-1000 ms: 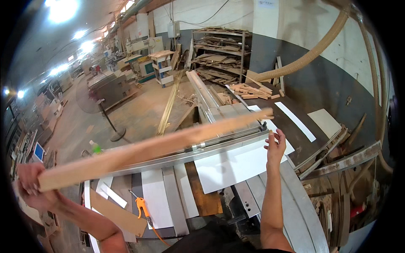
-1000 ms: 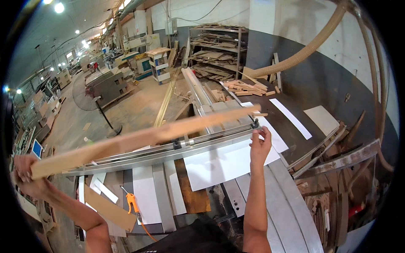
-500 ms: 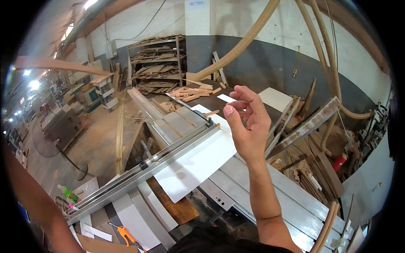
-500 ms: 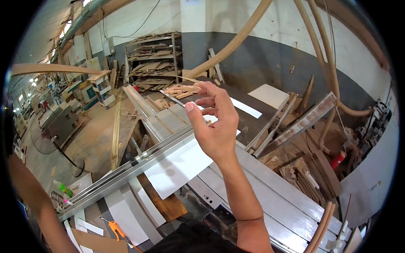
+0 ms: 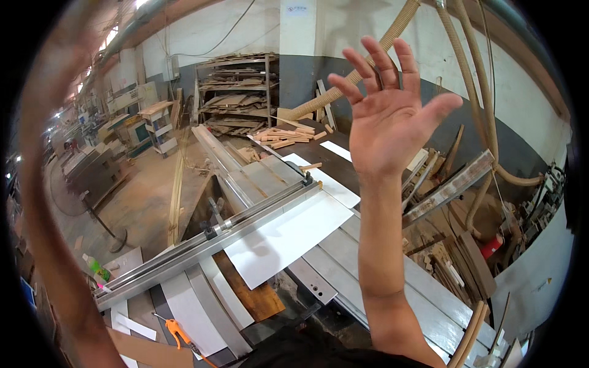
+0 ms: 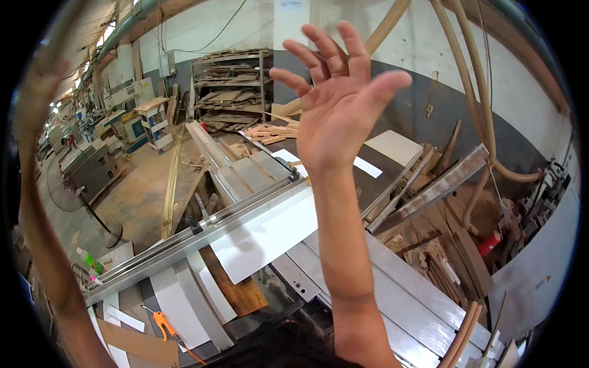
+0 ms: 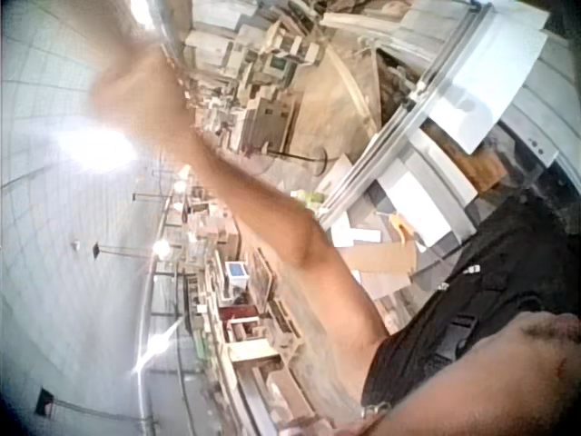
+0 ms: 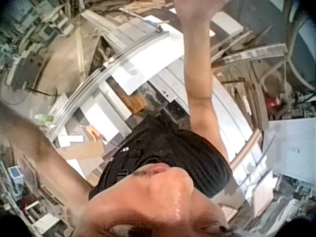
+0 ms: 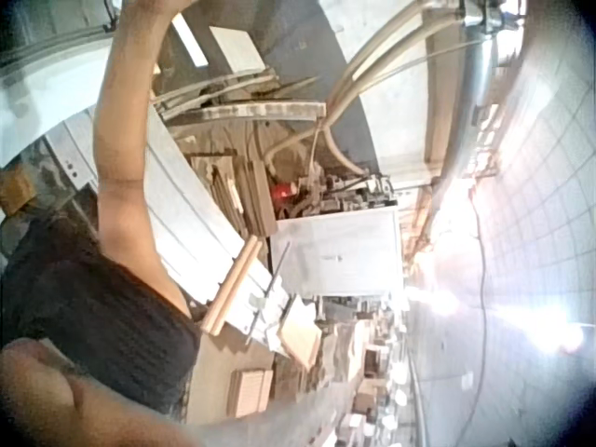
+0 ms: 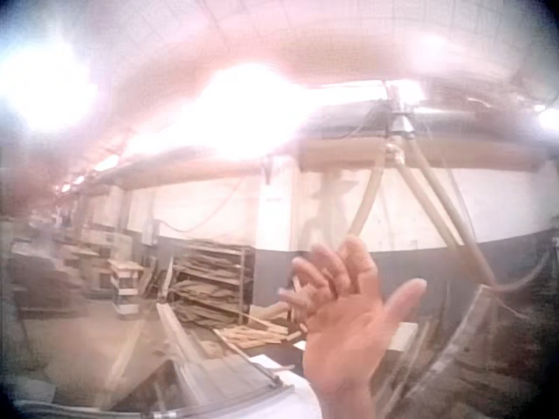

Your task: The person uses a table saw to cut long, thin wooden strips into shorter segments. They feed the wood through the saw blade one at a time, using a push stick for safety, and then stack the finished pieces on the table.

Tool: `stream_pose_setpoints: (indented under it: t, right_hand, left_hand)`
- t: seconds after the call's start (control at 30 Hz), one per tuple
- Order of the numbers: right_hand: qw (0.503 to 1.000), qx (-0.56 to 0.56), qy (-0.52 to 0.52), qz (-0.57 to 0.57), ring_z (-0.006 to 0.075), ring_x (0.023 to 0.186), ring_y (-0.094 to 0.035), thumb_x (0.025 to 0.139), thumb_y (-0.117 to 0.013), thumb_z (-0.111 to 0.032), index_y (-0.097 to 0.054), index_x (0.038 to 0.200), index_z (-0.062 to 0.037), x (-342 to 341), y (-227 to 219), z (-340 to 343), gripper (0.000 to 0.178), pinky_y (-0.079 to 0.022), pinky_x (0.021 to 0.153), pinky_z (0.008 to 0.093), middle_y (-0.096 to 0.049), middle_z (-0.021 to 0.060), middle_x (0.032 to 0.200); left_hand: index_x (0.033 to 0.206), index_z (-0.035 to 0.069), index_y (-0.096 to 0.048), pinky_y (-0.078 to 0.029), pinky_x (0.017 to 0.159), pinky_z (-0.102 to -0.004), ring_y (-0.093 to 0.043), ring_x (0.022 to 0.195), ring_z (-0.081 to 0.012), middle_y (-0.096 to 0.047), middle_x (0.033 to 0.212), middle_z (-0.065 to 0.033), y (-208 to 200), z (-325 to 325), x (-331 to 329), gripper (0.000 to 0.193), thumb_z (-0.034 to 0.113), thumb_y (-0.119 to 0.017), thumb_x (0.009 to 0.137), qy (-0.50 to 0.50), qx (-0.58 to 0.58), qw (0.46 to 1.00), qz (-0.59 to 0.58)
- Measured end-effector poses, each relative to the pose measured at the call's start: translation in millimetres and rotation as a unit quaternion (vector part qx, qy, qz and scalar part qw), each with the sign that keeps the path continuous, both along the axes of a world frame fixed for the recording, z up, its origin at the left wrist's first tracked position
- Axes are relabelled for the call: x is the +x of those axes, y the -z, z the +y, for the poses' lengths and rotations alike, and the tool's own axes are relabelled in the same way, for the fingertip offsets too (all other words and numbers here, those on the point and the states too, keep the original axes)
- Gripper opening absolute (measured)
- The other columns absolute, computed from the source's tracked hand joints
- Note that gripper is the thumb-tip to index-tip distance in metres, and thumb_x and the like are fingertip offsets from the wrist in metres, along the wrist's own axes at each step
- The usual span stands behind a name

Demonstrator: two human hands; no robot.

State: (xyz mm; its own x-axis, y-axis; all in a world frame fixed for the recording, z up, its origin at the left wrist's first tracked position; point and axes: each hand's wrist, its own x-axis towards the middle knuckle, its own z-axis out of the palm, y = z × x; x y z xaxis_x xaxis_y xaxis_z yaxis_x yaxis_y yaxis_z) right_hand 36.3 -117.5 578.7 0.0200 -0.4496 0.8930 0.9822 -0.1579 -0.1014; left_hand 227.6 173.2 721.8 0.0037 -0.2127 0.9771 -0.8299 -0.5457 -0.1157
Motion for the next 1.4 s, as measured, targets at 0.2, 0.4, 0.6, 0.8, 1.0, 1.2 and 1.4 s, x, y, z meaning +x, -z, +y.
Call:
stream_pose_setpoints:
  t: [0.2, 0.4, 0.6, 0.8, 1.0, 1.2, 1.4]
  right_hand:
    - [0.937, 0.325, -0.128, -0.015, 0.0320, 0.114, -0.055, 0.094, -0.038, -0.080, -0.029, 0.152, -0.0010, 13.6, 47.5, -33.6, 0.099, -0.048, 0.101, 0.0473, -0.055, 0.0172, 0.128]
    - [0.840, 0.487, -0.150, 0.187, 0.0191, 0.063, -0.051, 0.104, -0.047, -0.057, -0.054, 0.116, -0.0143, 71.8, 208.3, -63.2, 0.045, -0.046, 0.064, 0.0373, -0.050, 0.0004, 0.072]
    - [0.773, 0.563, -0.076, 0.283, 0.0149, 0.060, -0.048, 0.105, -0.052, -0.047, -0.055, 0.112, -0.0146, 37.2, 345.9, -162.7, 0.034, -0.045, 0.057, 0.0328, -0.050, -0.0002, 0.071]
    - [0.728, 0.588, -0.028, 0.351, 0.0159, 0.061, -0.049, 0.106, -0.051, -0.034, -0.051, 0.108, -0.0132, -3.4, 425.1, -241.6, 0.021, -0.046, 0.055, 0.0326, -0.049, 0.0002, 0.074]
    - [0.674, 0.625, -0.032, 0.393, 0.0176, 0.062, -0.049, 0.104, -0.056, -0.028, -0.050, 0.102, -0.0103, 2.3, 467.2, -268.9, 0.018, -0.048, 0.055, 0.0335, -0.049, 0.0038, 0.081]
    - [0.614, 0.682, -0.076, 0.391, 0.0176, 0.063, -0.051, 0.102, -0.059, -0.025, -0.049, 0.097, -0.0124, -0.1, 516.0, -267.5, 0.016, -0.048, 0.057, 0.0350, -0.050, 0.0025, 0.078]
    - [0.608, 0.637, -0.029, 0.473, 0.0201, 0.065, -0.054, 0.102, -0.058, -0.020, -0.052, 0.110, -0.0103, 5.0, 531.4, -227.5, 0.014, -0.054, 0.063, 0.0412, -0.051, 0.0049, 0.082]
  left_hand:
    - [0.073, 0.006, -0.059, -0.048, 0.060, -0.0468, -0.063, 0.067, -0.0390, -0.062, 0.068, -0.0169, 196.9, -84.7, 0.3, 0.023, 0.020, -0.077, 0.068, 0.002, 0.151, 0.984, 0.097]
    - [0.080, 0.008, -0.061, -0.051, 0.060, -0.0500, -0.065, 0.068, -0.0392, -0.065, 0.074, -0.0154, 368.7, -34.8, 8.3, 0.021, 0.019, -0.076, 0.070, 0.033, 0.253, 0.916, 0.309]
    - [0.078, 0.008, -0.061, -0.047, 0.065, -0.0507, -0.063, 0.072, -0.0381, -0.062, 0.075, -0.0142, 559.0, 110.6, -11.0, 0.033, 0.028, -0.084, 0.064, -0.060, 0.332, 0.874, 0.350]
    - [0.090, -0.001, -0.075, -0.053, 0.075, -0.0497, -0.071, 0.076, -0.0377, -0.070, 0.080, -0.0261, 617.3, 235.5, -92.6, 0.025, 0.022, -0.074, 0.080, -0.220, 0.213, 0.689, 0.657]
    - [0.086, -0.004, -0.073, -0.052, 0.071, -0.0488, -0.069, 0.073, -0.0395, -0.067, 0.075, -0.0266, 611.8, 196.9, -109.8, 0.026, 0.022, -0.071, 0.081, -0.217, 0.180, 0.725, 0.628]
    - [0.074, -0.001, -0.068, -0.052, 0.065, -0.0458, -0.067, 0.067, -0.0306, -0.069, 0.072, -0.0193, 552.4, 139.3, -92.4, 0.023, 0.019, -0.069, 0.083, -0.306, 0.308, 0.748, 0.502]
    - [0.064, 0.006, -0.064, -0.048, 0.071, -0.0513, -0.062, 0.072, -0.0400, -0.064, 0.070, -0.0177, 599.0, 56.6, -74.9, 0.030, 0.031, -0.082, 0.063, -0.270, 0.215, 0.758, 0.553]
